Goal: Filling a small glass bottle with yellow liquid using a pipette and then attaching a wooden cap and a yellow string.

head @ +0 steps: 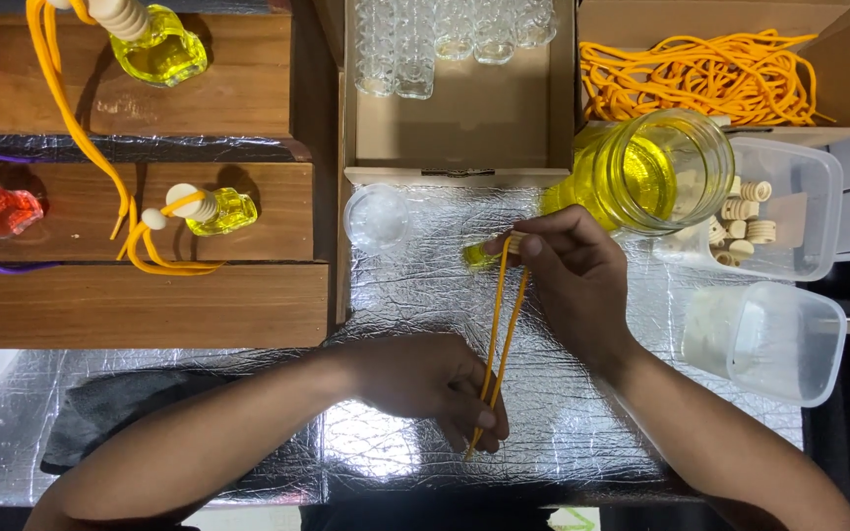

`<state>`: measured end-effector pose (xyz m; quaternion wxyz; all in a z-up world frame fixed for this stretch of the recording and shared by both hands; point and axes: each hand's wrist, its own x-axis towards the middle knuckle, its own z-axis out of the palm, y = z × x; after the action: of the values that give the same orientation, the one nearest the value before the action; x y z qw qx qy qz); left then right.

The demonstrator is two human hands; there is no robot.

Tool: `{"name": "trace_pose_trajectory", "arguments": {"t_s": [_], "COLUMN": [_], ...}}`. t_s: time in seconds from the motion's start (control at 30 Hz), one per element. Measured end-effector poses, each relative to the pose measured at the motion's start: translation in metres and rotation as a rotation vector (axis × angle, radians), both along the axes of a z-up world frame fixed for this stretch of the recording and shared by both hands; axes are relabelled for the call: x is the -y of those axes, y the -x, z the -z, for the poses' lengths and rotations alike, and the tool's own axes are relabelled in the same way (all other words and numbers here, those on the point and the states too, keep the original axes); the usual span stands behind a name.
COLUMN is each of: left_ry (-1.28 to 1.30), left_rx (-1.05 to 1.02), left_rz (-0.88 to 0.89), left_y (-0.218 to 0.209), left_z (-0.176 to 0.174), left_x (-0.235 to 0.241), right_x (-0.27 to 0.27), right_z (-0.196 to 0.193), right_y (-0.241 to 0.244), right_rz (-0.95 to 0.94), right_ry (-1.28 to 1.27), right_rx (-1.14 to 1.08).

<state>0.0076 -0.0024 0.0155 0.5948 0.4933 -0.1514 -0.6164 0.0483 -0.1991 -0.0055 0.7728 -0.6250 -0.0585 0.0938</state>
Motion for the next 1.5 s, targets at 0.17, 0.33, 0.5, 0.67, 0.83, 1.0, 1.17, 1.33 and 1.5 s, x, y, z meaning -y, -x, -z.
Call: {"name": "trace_pose_trajectory", "arguments": {"t_s": [0.17, 0.33, 0.5, 0.67, 0.83, 1.0, 1.17, 1.33, 1.5], "left_ry": [-0.083, -0.056, -0.065, -0.068, -0.085, -0.129, -0.098, -0.093, -0.051], "left_rx": [0.073, 0.060, 0.144, 0.139, 0.044, 0.014, -0.011, 0.208, 0.301], "left_rz": [0.159, 0.117, 0.214, 0.380, 0.281, 0.262, 0.238, 0.173, -0.317], "left_y": [-0.004, 0.002, -0.001, 0.000, 0.004, 0.006, 0.007, 0.002, 0.003], "left_z": [-0.009, -0.002, -0.004, -0.011, -0.004, -0.001, 0.000, -0.015, -0.027], "left_x": [-0.002, 0.000, -0.004, -0.005, -0.001, 0.001, 0.001, 0.000, -0.002], "right_x": [0.000, 0.001, 0.001, 0.001, 0.000, -0.001, -0.003, 0.001, 0.004], "right_z": [0.001, 0.006, 0.006, 0.002, 0.001, -0.001, -0.004, 0.008, 0.014], "right_y": [-0.001, -0.001, -0.002, 0.000, -0.001, -0.001, 0.001, 0.003, 0.002], "right_rz": [-0.015, -0.016, -0.017, -0.048, -0.024, -0.011, 0.014, 0.035, 0.046], "right_ry": [-0.040, -0.094, -0.128, -0.018, -0.031, -0.018, 0.024, 0.011, -0.049], "right_rx": [0.001, -0.014, -0.049, -0.071, -0.047, -0.042, -0.075, -0.003, 0.099]}}
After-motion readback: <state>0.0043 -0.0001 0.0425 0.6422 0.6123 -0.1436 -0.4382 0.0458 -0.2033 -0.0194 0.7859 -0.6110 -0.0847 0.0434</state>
